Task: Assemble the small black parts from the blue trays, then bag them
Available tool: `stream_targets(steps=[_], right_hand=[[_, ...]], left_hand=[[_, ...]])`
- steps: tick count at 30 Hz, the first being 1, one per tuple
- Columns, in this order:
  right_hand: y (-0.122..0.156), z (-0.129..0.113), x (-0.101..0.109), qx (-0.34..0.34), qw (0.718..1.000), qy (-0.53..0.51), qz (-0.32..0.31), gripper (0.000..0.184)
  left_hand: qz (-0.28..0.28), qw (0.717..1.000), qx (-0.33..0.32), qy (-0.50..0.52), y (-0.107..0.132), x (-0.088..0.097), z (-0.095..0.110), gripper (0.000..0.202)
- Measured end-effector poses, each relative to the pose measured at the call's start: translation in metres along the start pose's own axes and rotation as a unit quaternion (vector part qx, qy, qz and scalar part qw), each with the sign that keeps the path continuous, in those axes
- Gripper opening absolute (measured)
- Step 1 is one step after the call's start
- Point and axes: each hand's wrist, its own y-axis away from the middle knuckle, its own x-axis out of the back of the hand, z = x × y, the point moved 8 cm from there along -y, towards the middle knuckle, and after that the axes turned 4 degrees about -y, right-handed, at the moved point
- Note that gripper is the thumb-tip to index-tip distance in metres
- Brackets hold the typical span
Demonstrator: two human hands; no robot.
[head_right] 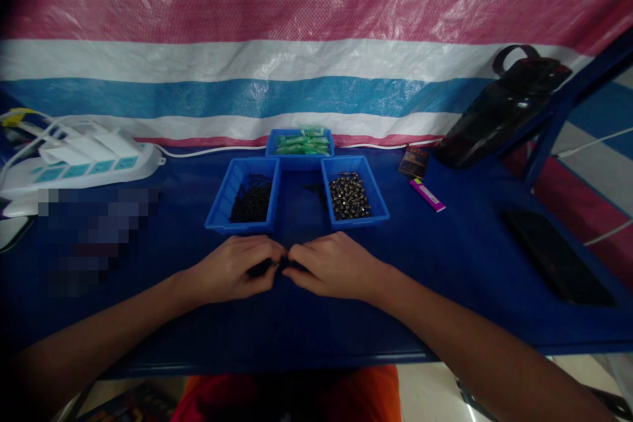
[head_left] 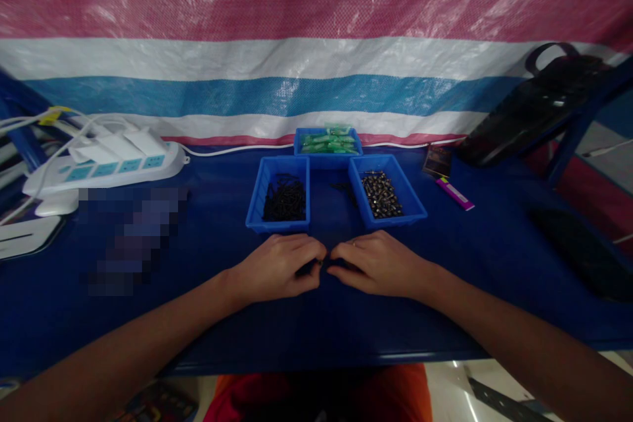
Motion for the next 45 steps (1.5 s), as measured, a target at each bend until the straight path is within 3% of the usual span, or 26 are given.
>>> stream_targets(steps=[5,15,21,29,35,45], right_hand=[[-0.001,0.001,0.001,-0.009,1.0,0.001,0.003,0.028],[-0.002,0.006,-0.001,-0.027,1.0,0.009,-0.011,0.018],[-0.002,0.007,0.001,-0.035,0.999,0.011,0.0,0.011],[-0.002,0.011,-0.002,-0.045,0.999,0.007,-0.015,0.008],[-0.003,0.008,-0.007,-0.039,0.999,0.0,-0.036,0.006],[-0.001,0.017,0.0,-0.089,0.996,-0.022,0.016,0.012]], left_hand=[[-0.016,0.999,0.001,-0.03,0.0,-0.003,-0.001,0.011],[-0.004,0.999,-0.024,-0.044,0.001,-0.005,-0.001,0.022],[0.007,0.998,0.011,-0.053,0.0,-0.003,-0.006,0.02],[0.062,0.995,-0.015,-0.071,0.0,0.004,-0.002,0.021],[0.065,0.991,-0.073,-0.092,0.002,0.005,0.011,0.019],[0.09,0.992,0.008,-0.085,0.002,0.008,-0.007,0.02]])
